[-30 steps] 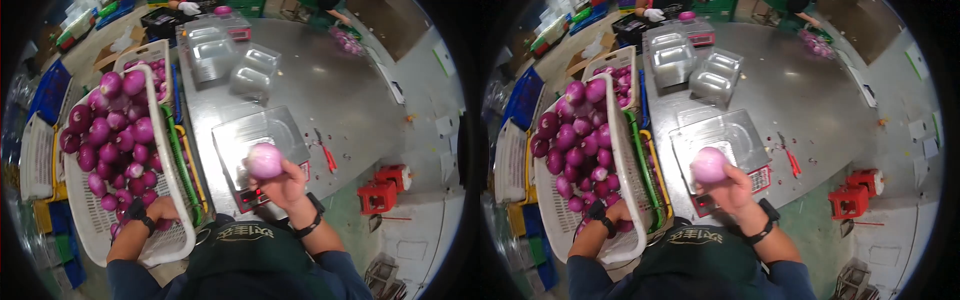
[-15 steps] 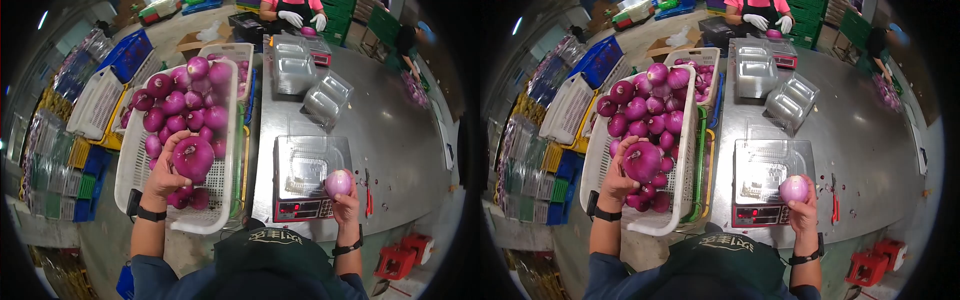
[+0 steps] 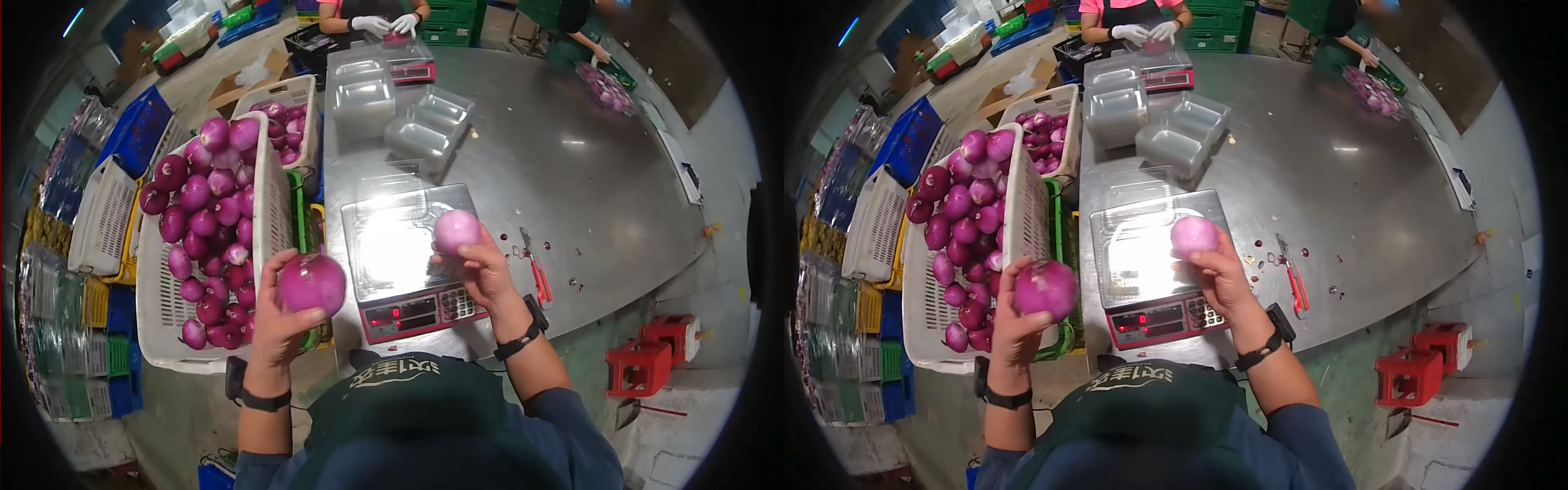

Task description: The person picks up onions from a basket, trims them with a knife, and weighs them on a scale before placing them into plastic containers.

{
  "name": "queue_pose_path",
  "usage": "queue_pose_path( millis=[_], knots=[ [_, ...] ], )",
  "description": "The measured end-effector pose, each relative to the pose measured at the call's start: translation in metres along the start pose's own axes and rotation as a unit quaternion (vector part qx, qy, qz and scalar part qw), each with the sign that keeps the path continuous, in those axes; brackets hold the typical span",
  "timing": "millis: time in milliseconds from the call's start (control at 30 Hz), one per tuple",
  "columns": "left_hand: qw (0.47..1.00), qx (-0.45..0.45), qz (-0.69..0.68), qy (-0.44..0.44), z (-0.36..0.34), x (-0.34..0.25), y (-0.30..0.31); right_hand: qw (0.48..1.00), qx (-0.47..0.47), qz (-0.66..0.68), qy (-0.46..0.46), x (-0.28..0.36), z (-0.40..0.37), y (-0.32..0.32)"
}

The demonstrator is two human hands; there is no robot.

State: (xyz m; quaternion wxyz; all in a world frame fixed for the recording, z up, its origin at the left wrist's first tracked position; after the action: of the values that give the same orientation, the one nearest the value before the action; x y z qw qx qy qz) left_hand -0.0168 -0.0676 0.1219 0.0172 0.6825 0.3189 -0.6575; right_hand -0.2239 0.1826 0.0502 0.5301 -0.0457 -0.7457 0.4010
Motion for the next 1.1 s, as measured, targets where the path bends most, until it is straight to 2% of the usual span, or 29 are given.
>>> queue_pose_path(
  millis=[67, 133, 167, 200, 233, 267, 300, 333, 400, 433, 467, 533, 633, 667, 700, 733, 800, 867, 933, 1000, 1067, 1100],
  knots=[
    [0.992, -0.007, 0.126, -0.021, 0.014, 0.016, -0.020, 0.999, 0.022, -0.039, -0.006, 0.003, 0.001, -0.001],
    [0.949, -0.001, 0.307, -0.071, 0.033, 0.032, -0.035, 0.970, -0.008, -0.233, 0.071, 0.012, 0.001, 0.000],
    [0.936, 0.007, 0.336, -0.106, 0.037, 0.027, -0.056, 0.947, -0.004, -0.303, 0.110, 0.012, 0.005, 0.001],
    [0.936, 0.008, 0.335, -0.108, 0.045, 0.030, -0.062, 0.946, -0.005, -0.304, 0.112, 0.012, 0.007, 0.004],
    [0.870, 0.012, 0.461, -0.173, 0.050, 0.031, -0.071, 0.895, 0.006, -0.420, 0.151, 0.015, 0.008, 0.001],
    [0.783, 0.014, 0.577, -0.232, 0.056, 0.036, -0.078, 0.827, 0.017, -0.529, 0.187, 0.018, 0.008, -0.007],
    [0.772, 0.012, 0.569, -0.282, 0.064, 0.044, -0.079, 0.790, 0.023, -0.571, 0.223, 0.025, 0.004, -0.024],
    [0.773, 0.012, 0.569, -0.280, 0.069, 0.054, -0.076, 0.790, 0.023, -0.571, 0.221, 0.022, 0.008, -0.027],
    [0.752, -0.011, 0.596, -0.281, 0.076, 0.066, -0.073, 0.676, 0.086, -0.677, 0.279, 0.013, 0.015, -0.040],
    [0.753, -0.010, 0.597, -0.278, 0.079, 0.072, -0.069, 0.655, 0.096, -0.686, 0.302, 0.004, 0.020, -0.038],
    [0.736, 0.000, 0.617, -0.280, 0.080, 0.075, -0.067, 0.656, 0.098, -0.686, 0.300, 0.000, 0.024, -0.038],
    [0.719, 0.005, 0.637, -0.277, 0.082, 0.082, -0.061, 0.582, 0.093, -0.746, 0.311, -0.008, 0.029, -0.040],
    [0.725, 0.006, 0.637, -0.262, 0.076, 0.088, -0.056, 0.590, 0.088, -0.746, 0.296, -0.014, 0.033, -0.031],
    [0.753, -0.014, 0.608, -0.253, 0.074, 0.087, -0.052, 0.591, 0.093, -0.747, 0.290, -0.015, 0.034, -0.027],
    [0.779, -0.033, 0.577, -0.245, 0.072, 0.088, -0.047, 0.648, 0.076, -0.703, 0.285, -0.012, 0.036, -0.020],
    [0.782, -0.034, 0.575, -0.238, 0.070, 0.092, -0.042, 0.701, 0.056, -0.655, 0.278, -0.008, 0.037, -0.011],
    [0.922, -0.107, 0.361, -0.089, 0.067, 0.104, -0.009, 0.708, 0.035, -0.647, 0.281, 0.002, 0.042, 0.009],
    [0.955, -0.159, 0.249, -0.025, 0.058, 0.112, 0.013, 0.803, -0.060, -0.567, 0.175, 0.009, 0.050, 0.040],
    [0.972, -0.192, 0.132, 0.023, 0.048, 0.116, 0.025, 0.807, -0.101, -0.558, 0.163, 0.014, 0.059, 0.053],
    [0.972, -0.209, 0.095, 0.053, 0.041, 0.118, 0.030, 0.826, -0.099, -0.542, 0.122, 0.008, 0.078, 0.066],
    [0.970, -0.226, 0.057, 0.075, 0.033, 0.123, 0.036, 0.898, -0.117, -0.414, 0.087, 0.005, 0.096, 0.059],
    [0.972, -0.218, 0.050, 0.075, 0.032, 0.126, 0.035, 0.901, -0.107, -0.415, 0.071, 0.003, 0.107, 0.054]
  ],
)
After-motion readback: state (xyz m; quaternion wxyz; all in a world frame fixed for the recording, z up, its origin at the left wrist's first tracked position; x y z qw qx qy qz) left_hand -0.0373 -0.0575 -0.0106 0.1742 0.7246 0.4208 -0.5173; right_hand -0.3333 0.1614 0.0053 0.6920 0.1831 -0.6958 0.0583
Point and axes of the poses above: each hand's wrist, its own z-axis towards the middle knuckle, its own y-axis out of the back of the hand, x = y × z, the point moved 5 cm from there along z, towards the middle knuckle, and after that the axes turned 4 degrees about y, right-handed, at the moved point
